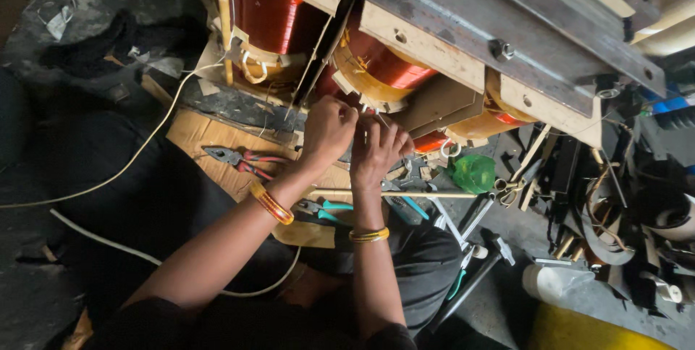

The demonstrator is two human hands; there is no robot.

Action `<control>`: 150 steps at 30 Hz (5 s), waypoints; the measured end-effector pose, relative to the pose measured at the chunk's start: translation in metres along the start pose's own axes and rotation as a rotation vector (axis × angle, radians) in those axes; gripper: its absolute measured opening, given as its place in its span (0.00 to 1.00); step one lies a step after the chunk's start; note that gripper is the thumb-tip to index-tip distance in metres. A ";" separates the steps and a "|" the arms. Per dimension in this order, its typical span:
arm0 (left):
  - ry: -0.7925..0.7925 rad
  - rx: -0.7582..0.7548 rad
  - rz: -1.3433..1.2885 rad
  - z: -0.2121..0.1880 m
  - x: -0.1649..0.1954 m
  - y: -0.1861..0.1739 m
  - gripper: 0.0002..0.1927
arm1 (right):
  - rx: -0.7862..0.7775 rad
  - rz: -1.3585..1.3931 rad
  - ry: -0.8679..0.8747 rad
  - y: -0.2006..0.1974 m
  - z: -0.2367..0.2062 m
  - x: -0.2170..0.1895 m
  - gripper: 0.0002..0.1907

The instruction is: The person sits on the floor of a workshop and winds copper wire by hand onto transformer coil bobbins mounted on a wooden frame, guiding the wire around the coil and pulling it taut. They occasionally use pliers to cut or grip the wire and adjust the wound coils.

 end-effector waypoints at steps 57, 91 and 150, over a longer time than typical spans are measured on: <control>0.271 -1.169 0.030 -0.105 -0.026 0.098 0.16 | -0.358 0.825 1.095 -0.136 -0.172 0.165 0.06; 0.293 -0.856 0.309 -0.136 -0.001 0.105 0.28 | 0.141 0.938 1.239 -0.186 -0.185 0.170 0.06; -0.300 -1.367 -0.581 -0.273 0.058 0.172 0.10 | -0.418 1.131 1.167 -0.296 -0.277 0.244 0.10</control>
Point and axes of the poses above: each hand's wrist, its own z-axis towards the middle knuckle, its own y-axis out of the palm, x = y × z, the point moved 6 cm from there along z, towards the middle knuckle, and after that the axes turned 2 degrees about -x, right-handed, at the moved point
